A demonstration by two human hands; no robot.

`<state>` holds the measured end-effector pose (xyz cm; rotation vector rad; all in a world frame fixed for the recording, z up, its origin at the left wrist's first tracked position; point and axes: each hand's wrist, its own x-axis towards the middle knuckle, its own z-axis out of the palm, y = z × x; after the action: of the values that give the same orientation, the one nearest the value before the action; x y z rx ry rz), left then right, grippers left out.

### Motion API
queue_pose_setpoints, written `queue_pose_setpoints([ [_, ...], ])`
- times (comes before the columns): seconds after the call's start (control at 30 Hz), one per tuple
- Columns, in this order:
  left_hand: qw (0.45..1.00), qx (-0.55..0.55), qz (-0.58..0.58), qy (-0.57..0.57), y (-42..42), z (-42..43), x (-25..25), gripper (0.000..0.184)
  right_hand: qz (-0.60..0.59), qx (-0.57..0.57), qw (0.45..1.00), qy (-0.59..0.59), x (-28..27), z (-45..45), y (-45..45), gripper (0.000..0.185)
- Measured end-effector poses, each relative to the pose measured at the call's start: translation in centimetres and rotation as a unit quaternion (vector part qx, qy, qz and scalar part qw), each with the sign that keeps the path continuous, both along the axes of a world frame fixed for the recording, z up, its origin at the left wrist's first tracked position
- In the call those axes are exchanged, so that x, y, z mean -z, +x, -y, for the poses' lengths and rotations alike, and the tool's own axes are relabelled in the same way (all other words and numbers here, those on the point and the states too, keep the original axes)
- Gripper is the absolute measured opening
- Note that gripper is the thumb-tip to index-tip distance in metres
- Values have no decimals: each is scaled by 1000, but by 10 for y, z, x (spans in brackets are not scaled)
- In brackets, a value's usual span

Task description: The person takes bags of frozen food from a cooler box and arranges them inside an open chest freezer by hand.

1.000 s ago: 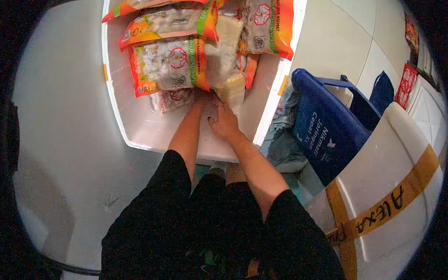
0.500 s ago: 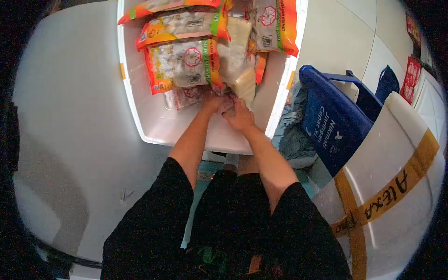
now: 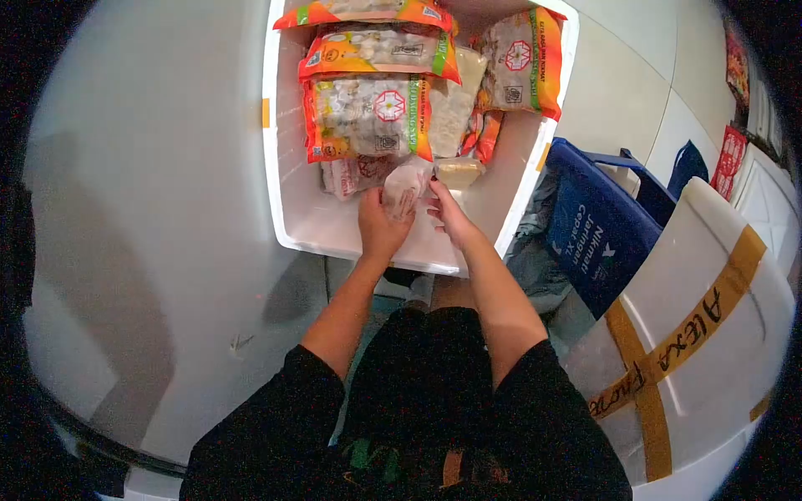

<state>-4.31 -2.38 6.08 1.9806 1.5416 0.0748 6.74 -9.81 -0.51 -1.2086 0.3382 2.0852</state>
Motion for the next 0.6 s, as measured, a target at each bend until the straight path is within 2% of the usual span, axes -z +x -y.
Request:
queue_pose_setpoints([
  [0.13, 999, 27, -10, 34, -7, -2, -29, 46, 51, 31, 998, -35, -11, 7, 1, 84],
  [0.2, 998, 29, -11, 54, -6, -4, -52, 45, 53, 26, 998, -28, -13, 15, 4, 76],
  [0.23, 999, 16, 1, 42, -7, -7, -65, 45, 54, 28, 998, -23, -14, 18, 3, 76],
  [0.3, 999, 4, 15, 36, -12, -9, -84, 46, 65, 19, 998, 11, -20, 25, 0, 88],
  [0.4, 996, -51, 67, 21, -24, -11, -111, 49, 65, 12, 998, 24, -37, 33, 0, 80],
  [0.47, 982, -109, 137, -76, -35, -12, -125, 46, 86, 20, 995, 45, -56, 36, -6, 82],
  [0.5, 982, -106, 142, -71, -39, -10, -130, 46, 105, 25, 993, 56, -68, 37, -8, 84],
  [0.53, 937, -196, 236, -167, -41, -7, -137, 45, 102, 29, 993, 51, -90, 32, -2, 84],
  [0.57, 866, -278, 323, -260, -42, -5, -144, 44, 106, 31, 992, 57, -104, 32, -2, 84],
  [0.6, 867, -273, 328, -256, -39, -5, -153, 44, 53, 106, 991, 63, -117, 33, -3, 84],
])
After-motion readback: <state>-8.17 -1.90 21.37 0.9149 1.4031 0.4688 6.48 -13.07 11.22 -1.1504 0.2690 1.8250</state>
